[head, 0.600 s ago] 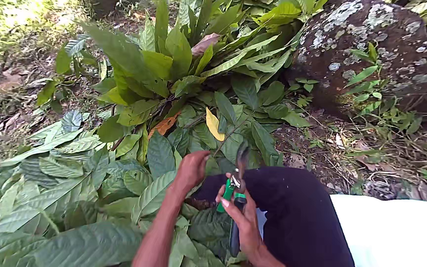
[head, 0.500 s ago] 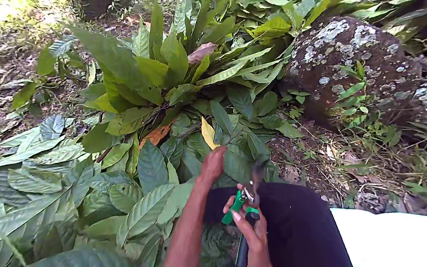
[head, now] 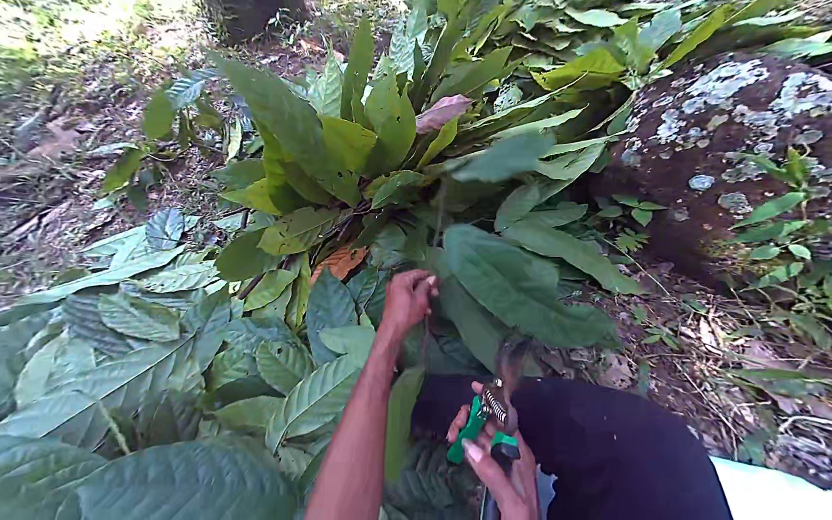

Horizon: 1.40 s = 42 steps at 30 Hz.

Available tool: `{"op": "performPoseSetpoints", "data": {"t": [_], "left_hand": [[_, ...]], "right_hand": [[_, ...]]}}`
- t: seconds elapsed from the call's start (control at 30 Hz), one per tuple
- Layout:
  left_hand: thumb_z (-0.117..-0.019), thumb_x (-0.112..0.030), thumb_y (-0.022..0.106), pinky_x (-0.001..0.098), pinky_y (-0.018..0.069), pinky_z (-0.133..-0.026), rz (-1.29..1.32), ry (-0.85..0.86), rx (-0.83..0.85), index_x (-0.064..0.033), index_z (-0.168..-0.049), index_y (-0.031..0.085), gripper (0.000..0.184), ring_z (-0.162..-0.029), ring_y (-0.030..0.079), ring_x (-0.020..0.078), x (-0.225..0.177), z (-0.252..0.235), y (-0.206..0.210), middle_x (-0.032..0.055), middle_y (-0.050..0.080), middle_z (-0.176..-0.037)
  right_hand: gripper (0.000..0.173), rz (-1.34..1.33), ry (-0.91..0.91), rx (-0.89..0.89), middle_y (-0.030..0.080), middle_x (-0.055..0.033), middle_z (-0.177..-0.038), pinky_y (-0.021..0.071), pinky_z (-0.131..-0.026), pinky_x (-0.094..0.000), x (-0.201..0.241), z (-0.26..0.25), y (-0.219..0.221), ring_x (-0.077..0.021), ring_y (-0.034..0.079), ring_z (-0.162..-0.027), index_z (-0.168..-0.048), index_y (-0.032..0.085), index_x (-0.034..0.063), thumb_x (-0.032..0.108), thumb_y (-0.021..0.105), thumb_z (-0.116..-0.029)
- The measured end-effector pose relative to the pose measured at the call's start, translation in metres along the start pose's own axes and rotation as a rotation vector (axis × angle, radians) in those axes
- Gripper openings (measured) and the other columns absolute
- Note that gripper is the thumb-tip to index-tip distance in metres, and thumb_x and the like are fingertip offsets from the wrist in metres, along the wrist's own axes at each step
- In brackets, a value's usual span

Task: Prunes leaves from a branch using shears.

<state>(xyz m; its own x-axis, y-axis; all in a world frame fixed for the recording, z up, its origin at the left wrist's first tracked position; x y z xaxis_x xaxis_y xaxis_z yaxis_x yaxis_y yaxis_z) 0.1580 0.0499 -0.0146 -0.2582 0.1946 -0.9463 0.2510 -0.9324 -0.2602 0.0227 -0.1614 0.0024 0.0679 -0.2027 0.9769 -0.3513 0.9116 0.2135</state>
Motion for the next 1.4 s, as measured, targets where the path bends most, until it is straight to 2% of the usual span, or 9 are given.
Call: {"op": "performPoseSetpoints", "data": {"t": [0.23,0.33,0.43,0.5,0.6,0.87,0.93,1.13,1.4], "left_hand": [[-0.1054,-0.018,0.057,0.0229,0.0469,-0.046,-0.068,0.228,-0.590,-0.0020,-0.113,0.070,0.021,-0.048,0.055,0.0051,-0.080,0.117,-0.175,0.0035,0.075,-0.085],[-0.1052,-0.017,0.058,0.0250,0.0516,-0.050,-0.090,0.268,-0.779,-0.0006,-0.110,0.069,0.020,-0.051,0.060,0.0067,-0.097,0.170,-0.204,0.0036,0.075,-0.084],[-0.1054,-0.016,0.057,0.0290,0.0544,-0.051,-0.198,0.268,-0.913,-0.0005,-0.109,0.069,0.021,-0.052,0.061,0.0082,-0.114,0.220,-0.213,0.0038,0.074,-0.081],[-0.1053,-0.016,0.056,0.0318,0.0548,-0.053,-0.299,0.262,-0.973,0.0002,-0.107,0.069,0.020,-0.053,0.061,0.0103,-0.124,0.244,-0.215,0.0054,0.073,-0.080],[-0.1055,-0.019,0.057,0.0357,0.0553,-0.053,-0.428,0.251,-0.990,0.0014,-0.108,0.068,0.023,-0.053,0.064,0.0158,-0.135,0.264,-0.214,0.0097,0.074,-0.079],[-0.1055,-0.022,0.058,0.0430,0.0560,-0.055,-0.605,0.241,-1.001,0.0017,-0.105,0.068,0.026,-0.054,0.065,0.0227,-0.154,0.284,-0.202,0.0120,0.070,-0.072],[-0.1053,-0.022,0.058,0.0422,0.0569,-0.054,-0.585,0.232,-0.999,0.0021,-0.105,0.067,0.026,-0.053,0.066,0.0221,-0.154,0.288,-0.202,0.0121,0.071,-0.073],[-0.1033,-0.019,0.061,0.0373,0.0593,-0.057,-0.503,0.152,-1.033,0.0024,-0.102,0.069,0.023,-0.055,0.068,0.0173,-0.145,0.300,-0.209,0.0097,0.073,-0.075],[-0.1027,-0.018,0.062,0.0371,0.0592,-0.058,-0.500,0.131,-1.019,0.0031,-0.104,0.070,0.023,-0.056,0.068,0.0173,-0.143,0.304,-0.204,0.0095,0.072,-0.074]], "right_hand": [[0.071,0.132,0.097,0.409,0.066,-0.0004,-0.101,0.0559,-0.079,-0.0231,0.025,0.018,0.044,-0.0043,0.064,-0.087,-0.143,0.043,-0.0115,0.027,0.065,-0.0876],[0.079,0.303,0.099,0.551,0.069,-0.0107,-0.117,0.0554,-0.090,-0.0282,0.028,0.041,0.057,-0.0086,0.066,-0.100,-0.145,0.047,-0.0092,0.033,0.071,-0.0828],[0.083,0.497,0.017,0.529,0.063,-0.0202,-0.135,0.0526,-0.101,-0.0401,0.041,0.057,0.058,-0.0223,0.065,-0.119,-0.148,0.048,-0.0059,0.033,0.074,-0.0799],[0.083,0.546,-0.044,0.496,0.062,-0.0241,-0.134,0.0529,-0.097,-0.0427,0.062,0.067,0.058,-0.0265,0.065,-0.114,-0.148,0.046,-0.0090,0.028,0.075,-0.0791],[0.080,0.517,-0.101,0.622,0.066,-0.0219,-0.115,0.0552,-0.086,-0.0394,0.087,0.091,0.068,-0.0240,0.065,-0.095,-0.145,0.045,-0.0139,0.023,0.075,-0.0805],[0.078,0.660,0.216,0.860,0.067,-0.0182,-0.121,0.0532,-0.087,-0.0525,0.047,0.119,0.090,-0.0295,0.067,-0.098,-0.151,0.049,0.0040,0.034,0.074,-0.0830],[0.076,0.634,0.269,0.809,0.069,-0.0167,-0.119,0.0536,-0.091,-0.0519,0.032,0.113,0.091,-0.0282,0.068,-0.103,-0.149,0.050,0.0054,0.035,0.073,-0.0829],[0.076,0.548,0.290,0.755,0.069,-0.0098,-0.108,0.0539,-0.084,-0.0450,0.020,0.094,0.103,-0.0203,0.066,-0.092,-0.147,0.051,0.0070,0.038,0.073,-0.0812],[0.073,0.496,0.217,0.772,0.070,-0.0076,-0.108,0.0548,-0.084,-0.0386,0.029,0.084,0.121,-0.0151,0.067,-0.092,-0.145,0.054,0.0063,0.036,0.072,-0.0810]]}}
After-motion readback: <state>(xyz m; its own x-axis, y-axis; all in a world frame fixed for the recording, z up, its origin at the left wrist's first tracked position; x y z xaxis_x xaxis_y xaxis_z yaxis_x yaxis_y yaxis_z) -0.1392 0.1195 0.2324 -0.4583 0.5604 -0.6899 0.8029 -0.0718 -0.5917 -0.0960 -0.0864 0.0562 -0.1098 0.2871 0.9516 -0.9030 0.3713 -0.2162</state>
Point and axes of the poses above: each hand's wrist, its own z-axis away from the middle knuckle, its own y-axis out of the palm, x = y × z, the point moved 9 cm from there along -z, towards the middle knuckle
